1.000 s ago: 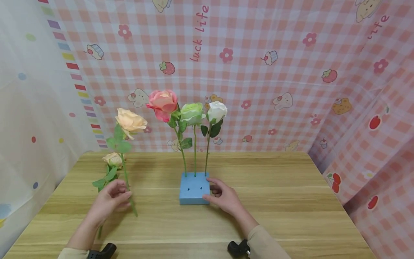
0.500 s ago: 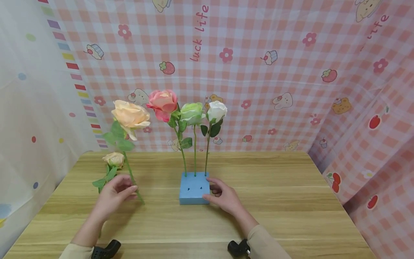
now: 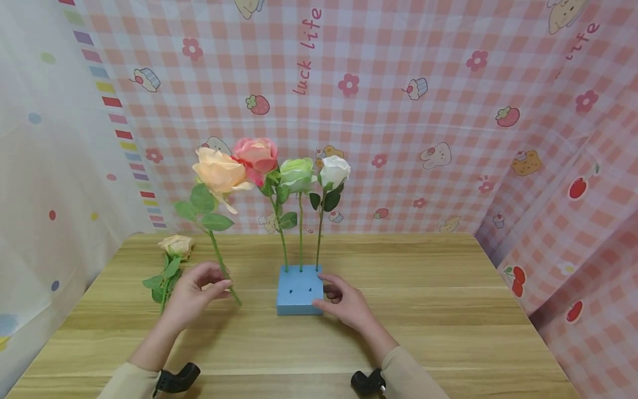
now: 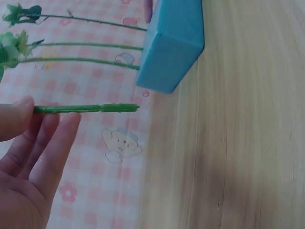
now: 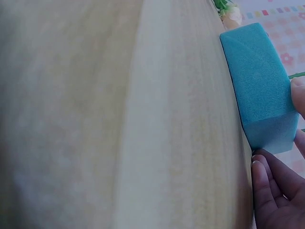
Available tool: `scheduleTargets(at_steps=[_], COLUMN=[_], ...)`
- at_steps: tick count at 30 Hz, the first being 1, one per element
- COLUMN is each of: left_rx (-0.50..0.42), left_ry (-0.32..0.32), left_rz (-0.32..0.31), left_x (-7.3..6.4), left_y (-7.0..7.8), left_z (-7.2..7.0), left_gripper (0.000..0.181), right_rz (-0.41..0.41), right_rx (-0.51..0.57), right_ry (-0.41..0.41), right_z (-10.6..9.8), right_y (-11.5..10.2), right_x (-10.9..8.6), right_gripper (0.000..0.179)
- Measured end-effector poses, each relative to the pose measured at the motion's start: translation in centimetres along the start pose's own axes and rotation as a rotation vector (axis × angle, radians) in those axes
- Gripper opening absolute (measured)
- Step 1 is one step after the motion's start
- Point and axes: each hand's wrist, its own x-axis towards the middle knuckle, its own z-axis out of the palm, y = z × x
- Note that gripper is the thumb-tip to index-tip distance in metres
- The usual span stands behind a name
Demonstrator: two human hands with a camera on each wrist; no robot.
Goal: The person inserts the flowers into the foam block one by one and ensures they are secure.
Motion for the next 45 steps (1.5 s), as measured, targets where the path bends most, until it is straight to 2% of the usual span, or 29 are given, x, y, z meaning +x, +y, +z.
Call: scheduleTargets(at_steps=[9,20,27,30,37,45], left_rx=[0.005,0.006,-0.023,-0.013,0.004,0.031], left_ry=[0.054,0.058,0.044,0.032,-0.016,-0.062], left_rz=[0.030,0.150,0.246,0.268,0.282,0.217], left_x=[0.6,2.2,3.2,3.6,4.1,4.6], left_y=[1.5,3.5,4.5,4.9,5.6,5.5], left_z=[0.9,1.2,2.0,2.6,4.4,6.9], left_gripper=[0.009,0.009,0.010,0.011,0.013,0.016], right_rz=[0.004,0.010,0.009,0.009,0.005,0.016], right_rx=[-0.007,-0.001,-0.006,-0.008,-0.011,-0.013], right_ry=[0.003,0.009,0.007,0.005,0.006,0.017], right_z=[0.0,0.1,0.1,0.0,-0.1,-0.1], right_y=[-0.1,0.1,0.1,0.0,-0.3,-0.2], right_x=[0.0,0.0,-0.1,-0.1,-0.1,0.0], right_gripper=[0.060,0.060,0.060,0.060,0.060,0.060])
